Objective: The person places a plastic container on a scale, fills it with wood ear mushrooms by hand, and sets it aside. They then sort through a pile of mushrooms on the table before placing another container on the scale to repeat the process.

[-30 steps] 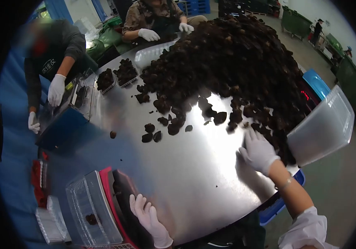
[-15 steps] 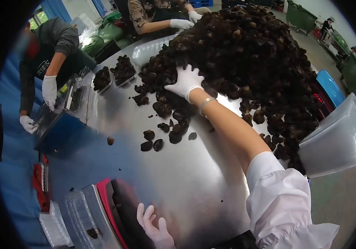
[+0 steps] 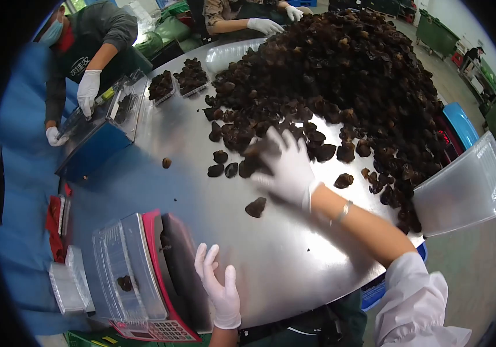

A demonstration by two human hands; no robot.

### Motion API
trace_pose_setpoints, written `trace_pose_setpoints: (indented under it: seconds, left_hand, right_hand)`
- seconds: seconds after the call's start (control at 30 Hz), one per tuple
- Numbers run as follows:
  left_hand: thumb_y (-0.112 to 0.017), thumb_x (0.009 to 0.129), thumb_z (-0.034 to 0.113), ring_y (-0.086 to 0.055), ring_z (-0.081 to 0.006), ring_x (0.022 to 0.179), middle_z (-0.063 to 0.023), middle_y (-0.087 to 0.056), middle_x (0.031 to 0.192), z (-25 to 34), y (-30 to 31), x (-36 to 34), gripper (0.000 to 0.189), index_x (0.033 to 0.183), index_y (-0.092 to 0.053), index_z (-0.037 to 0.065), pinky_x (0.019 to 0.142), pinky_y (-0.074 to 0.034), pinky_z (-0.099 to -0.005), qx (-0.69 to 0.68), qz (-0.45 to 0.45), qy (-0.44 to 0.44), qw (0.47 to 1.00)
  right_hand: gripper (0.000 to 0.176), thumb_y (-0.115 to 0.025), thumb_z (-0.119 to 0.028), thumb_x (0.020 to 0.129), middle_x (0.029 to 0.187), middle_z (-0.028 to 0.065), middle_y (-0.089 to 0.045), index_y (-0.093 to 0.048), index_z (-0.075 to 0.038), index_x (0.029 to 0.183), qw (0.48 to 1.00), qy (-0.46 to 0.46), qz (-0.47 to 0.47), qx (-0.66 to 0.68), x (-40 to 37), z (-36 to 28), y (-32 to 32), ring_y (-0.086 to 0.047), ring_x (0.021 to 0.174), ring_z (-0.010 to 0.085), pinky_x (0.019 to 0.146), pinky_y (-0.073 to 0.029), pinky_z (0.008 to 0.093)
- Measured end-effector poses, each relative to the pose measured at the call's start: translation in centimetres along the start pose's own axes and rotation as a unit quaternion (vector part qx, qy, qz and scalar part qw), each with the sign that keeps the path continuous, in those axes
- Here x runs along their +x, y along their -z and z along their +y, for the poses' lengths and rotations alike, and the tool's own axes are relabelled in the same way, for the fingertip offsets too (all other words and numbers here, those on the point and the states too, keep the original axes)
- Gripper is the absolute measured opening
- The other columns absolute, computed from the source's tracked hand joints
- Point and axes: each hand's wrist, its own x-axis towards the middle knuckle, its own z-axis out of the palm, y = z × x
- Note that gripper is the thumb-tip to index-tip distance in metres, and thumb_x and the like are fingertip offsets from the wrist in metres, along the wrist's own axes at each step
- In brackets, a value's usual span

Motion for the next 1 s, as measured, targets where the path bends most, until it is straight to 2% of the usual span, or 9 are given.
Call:
trace_pose_setpoints:
  seconds: [0.13,0.23,0.4,0.53,0.57,0.63,0.73,0.8,1.0]
  left_hand:
    - [-0.065,0.093,0.016,-0.038,-0.0345,0.140,-0.0207,-0.034,0.152,0.1,-0.2,-0.1,0.054,0.143,-0.048,0.004,0.111,-0.036,-0.0463,-0.030,0.014,-0.016,0.999]
    - [-0.065,0.094,0.017,-0.038,-0.0355,0.140,-0.0213,-0.033,0.153,-0.4,-0.4,-0.1,0.055,0.145,-0.046,0.004,0.112,-0.036,-0.0467,-0.037,0.019,-0.039,0.998]
    - [-0.066,0.092,0.010,-0.040,-0.0357,0.138,-0.0205,-0.041,0.147,-0.7,-0.5,-0.1,0.054,0.142,-0.049,0.003,0.116,-0.032,-0.0451,0.041,0.015,-0.089,0.995]
    - [-0.061,0.093,0.004,-0.045,-0.0336,0.134,-0.0194,-0.046,0.143,-1.7,-0.7,0.0,0.048,0.140,-0.051,0.003,0.114,-0.036,-0.0432,-0.011,0.048,-0.104,0.993]
    - [-0.056,0.095,0.001,-0.050,-0.0300,0.128,-0.0172,-0.048,0.142,-1.5,-0.5,0.0,0.043,0.139,-0.053,0.003,0.110,-0.040,-0.0403,-0.052,0.051,-0.084,0.994]
    - [-0.053,0.097,0.001,-0.051,-0.0278,0.126,-0.0157,-0.048,0.142,-2.1,-0.6,-0.2,0.041,0.138,-0.053,0.002,0.108,-0.042,-0.0389,-0.086,0.066,-0.065,0.992]
    - [-0.047,0.099,-0.001,-0.053,-0.0233,0.124,-0.0120,-0.049,0.142,-2.2,-0.4,0.0,0.038,0.137,-0.054,0.002,0.107,-0.043,-0.0364,-0.139,0.091,-0.040,0.985]
    - [-0.045,0.100,0.001,-0.052,-0.0234,0.124,-0.0116,-0.050,0.141,-2.3,-0.3,-0.2,0.038,0.137,-0.054,0.002,0.108,-0.043,-0.0365,-0.200,0.104,-0.010,0.974]
    - [-0.042,0.104,0.013,-0.048,-0.0221,0.130,-0.0110,-0.050,0.143,-2.6,0.2,-0.1,0.039,0.140,-0.050,-0.002,0.111,-0.038,-0.0386,-0.286,0.136,0.023,0.948]
  right_hand:
    - [0.052,-0.058,-0.048,0.094,0.155,0.0226,-0.035,-0.062,-0.014,0.134,0.974,0.091,-0.209,0.001,-8.3,-7.2,2.6,-0.031,0.143,0.0483,0.113,-0.024,0.0696]
    - [0.055,-0.056,-0.048,0.096,0.158,0.0201,-0.033,-0.055,-0.016,0.142,0.967,0.128,-0.206,0.076,-12.7,-9.5,3.6,-0.027,0.146,0.0488,0.109,-0.026,0.0741]
    - [0.026,-0.061,-0.024,0.095,0.129,0.0036,-0.066,-0.071,-0.020,0.118,0.968,0.047,-0.091,0.228,-14.2,-7.5,5.6,-0.045,0.138,0.0327,0.119,-0.011,0.0654]
    - [0.027,-0.060,-0.016,0.092,0.128,0.0148,-0.063,-0.065,-0.008,0.117,0.974,-0.099,0.113,0.172,-12.7,-4.8,5.2,-0.050,0.129,0.0343,0.118,-0.027,0.0487]
    - [0.027,-0.060,-0.016,0.092,0.128,0.0148,-0.063,-0.065,-0.008,0.117,0.974,-0.095,0.106,0.175,-13.0,-4.9,5.3,-0.050,0.129,0.0343,0.118,-0.027,0.0487]
    - [0.038,-0.061,-0.014,0.091,0.136,0.0200,-0.058,-0.061,-0.005,0.128,0.963,-0.105,-0.089,0.230,-13.4,-5.3,5.4,-0.049,0.130,0.0391,0.116,-0.032,0.0468]
    - [0.046,-0.062,-0.015,0.091,0.144,0.0209,-0.051,-0.057,-0.006,0.136,0.961,0.057,-0.079,0.260,-15.9,-8.4,5.5,-0.047,0.134,0.0406,0.115,-0.034,0.0475]
    - [0.039,-0.062,-0.013,0.092,0.138,0.0202,-0.056,-0.061,-0.005,0.130,0.962,0.067,-0.073,0.254,-16.1,-8.9,5.6,-0.050,0.131,0.0386,0.114,-0.036,0.0465]
    - [0.020,-0.060,-0.004,0.093,0.115,0.0135,-0.068,-0.069,-0.004,0.111,0.917,-0.109,0.048,0.380,-15.9,-8.1,5.9,-0.060,0.114,0.0282,0.101,-0.046,0.0391]
